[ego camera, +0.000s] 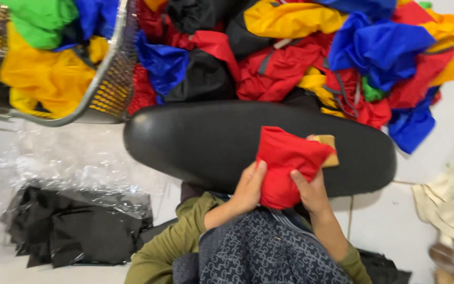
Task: The person prepares several colorful fabric covers by hand and using shears; they trim excess material from the edges of a red cover, clean its surface with a sponge, and place the finished covers into plastic bags.
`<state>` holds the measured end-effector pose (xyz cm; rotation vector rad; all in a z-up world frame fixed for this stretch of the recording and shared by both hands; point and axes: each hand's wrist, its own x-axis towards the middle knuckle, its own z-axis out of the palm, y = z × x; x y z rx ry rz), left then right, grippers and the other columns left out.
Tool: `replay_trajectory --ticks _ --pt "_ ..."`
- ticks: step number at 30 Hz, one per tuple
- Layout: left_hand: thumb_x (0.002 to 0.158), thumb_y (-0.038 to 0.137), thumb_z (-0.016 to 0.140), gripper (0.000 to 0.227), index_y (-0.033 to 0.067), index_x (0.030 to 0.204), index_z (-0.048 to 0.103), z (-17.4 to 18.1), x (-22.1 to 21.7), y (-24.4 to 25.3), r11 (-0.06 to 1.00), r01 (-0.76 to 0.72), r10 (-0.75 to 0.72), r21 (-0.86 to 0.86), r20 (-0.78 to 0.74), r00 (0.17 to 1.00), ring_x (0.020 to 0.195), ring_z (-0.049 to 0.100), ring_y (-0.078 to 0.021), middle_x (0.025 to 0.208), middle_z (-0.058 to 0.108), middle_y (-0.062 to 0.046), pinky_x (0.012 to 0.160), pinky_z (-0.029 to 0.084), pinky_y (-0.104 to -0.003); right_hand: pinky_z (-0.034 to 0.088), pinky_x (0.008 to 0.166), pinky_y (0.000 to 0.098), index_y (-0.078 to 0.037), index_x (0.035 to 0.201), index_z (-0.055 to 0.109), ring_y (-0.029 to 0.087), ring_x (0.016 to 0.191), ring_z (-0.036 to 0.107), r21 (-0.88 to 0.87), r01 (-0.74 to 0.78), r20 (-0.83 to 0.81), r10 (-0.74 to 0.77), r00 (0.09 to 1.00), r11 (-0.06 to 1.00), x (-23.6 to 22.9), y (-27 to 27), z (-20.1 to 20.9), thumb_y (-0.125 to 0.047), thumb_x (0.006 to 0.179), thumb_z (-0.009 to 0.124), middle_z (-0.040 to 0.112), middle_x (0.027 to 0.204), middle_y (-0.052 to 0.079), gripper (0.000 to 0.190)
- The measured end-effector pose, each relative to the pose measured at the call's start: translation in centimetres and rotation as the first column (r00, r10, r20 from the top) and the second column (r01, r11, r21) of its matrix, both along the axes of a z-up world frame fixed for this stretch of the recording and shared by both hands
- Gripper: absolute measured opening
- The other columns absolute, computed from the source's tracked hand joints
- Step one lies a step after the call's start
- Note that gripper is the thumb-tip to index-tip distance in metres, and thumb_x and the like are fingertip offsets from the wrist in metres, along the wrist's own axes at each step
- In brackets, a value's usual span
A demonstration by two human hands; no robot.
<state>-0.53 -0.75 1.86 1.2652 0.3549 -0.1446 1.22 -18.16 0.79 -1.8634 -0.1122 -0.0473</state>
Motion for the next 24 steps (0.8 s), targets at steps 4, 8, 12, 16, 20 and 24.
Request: replay_trajectory --ticks 4,8,12,16,20,24 --pt "0.11 0.028 0.048 0.035 0.0071 0.121 0.075 1.8 0.5 4.2 0.976 0.162 -0.173 0.144 0.063 0.983 0.099 0.072 -0.0206 0.101 0.078 -0.011 0.086 0.058 -0.039 0.054 0.097 0.0476 -0.001 0.137 0.058 0.025 0.109 0.066 0.375 0.148 -0.332 -0.016 0.943 0.915 -0.3 0.1 -3.9 -0.006 0.093 0.067 0.069 0.118 0.015 0.045" --pt "0.103 0.024 0.057 0.024 0.0132 0.107 0.078 6.2 1.5 11.8 0.719 -0.377 0.086 0.584 0.463 0.882 0.096 0.076 -0.0245 0.101 0.08 -0.006 0.09 0.058 -0.035 0.052 0.102 0.0422 -0.001 0.137 0.058 0.018 0.108 0.063 0.319 0.267 -0.33 -0.157 0.931 0.909 0.1 1.6 -3.6 -0.01 0.096 0.069 0.067 0.119 0.01 0.043" --pt "0.11 0.01 0.046 0.026 0.0117 0.121 0.069 0.5 -2.0 23.4 0.326 -0.614 0.312 0.718 0.532 0.787 0.104 0.07 -0.023 0.11 0.076 -0.005 0.087 0.052 -0.033 0.054 0.097 0.041 0.001 0.133 0.061 0.016 0.102 0.063 0.328 0.313 -0.317 -0.209 0.925 0.891 0.9 1.1 -5.7 -0.011 0.099 0.069 0.068 0.113 0.01 0.037" --pt "0.09 0.026 0.076 0.063 0.0008 0.145 0.055 -11.4 -9.9 29.8 -0.136 -0.133 0.203 0.982 0.159 0.966 0.124 0.052 -0.0526 0.139 0.056 -0.03 0.101 0.046 -0.061 0.054 0.095 0.0438 0.001 0.128 0.065 0.02 0.103 0.066 0.23 0.23 -0.268 -0.166 0.949 0.946 0.5 0.6 -6.7 -0.013 0.094 0.075 0.072 0.109 0.015 0.039" --pt "0.079 0.045 0.08 0.085 0.0219 0.155 0.051 -17.0 -14.9 30.2 0.014 0.363 0.169 0.932 -0.36 0.918 0.139 0.041 -0.0616 0.158 0.044 -0.029 0.104 0.046 -0.07 0.053 0.098 0.0462 -0.001 0.123 0.067 0.021 0.102 0.067 0.184 0.196 -0.285 -0.139 0.948 0.963 0.1 0.4 -6.6 -0.017 0.093 0.077 0.073 0.106 0.013 0.036" --pt "0.091 0.031 0.075 0.057 0.0252 0.146 0.062 -16.9 -15.6 30.6 0.103 0.284 0.201 0.953 -0.3 0.933 0.13 0.059 -0.0453 0.145 0.061 -0.023 0.104 0.054 -0.054 0.053 0.098 0.0457 -0.001 0.124 0.066 0.019 0.103 0.066 0.188 0.163 -0.276 -0.107 0.955 0.969 0.3 0.1 -6.2 -0.018 0.093 0.077 0.072 0.106 0.012 0.037"
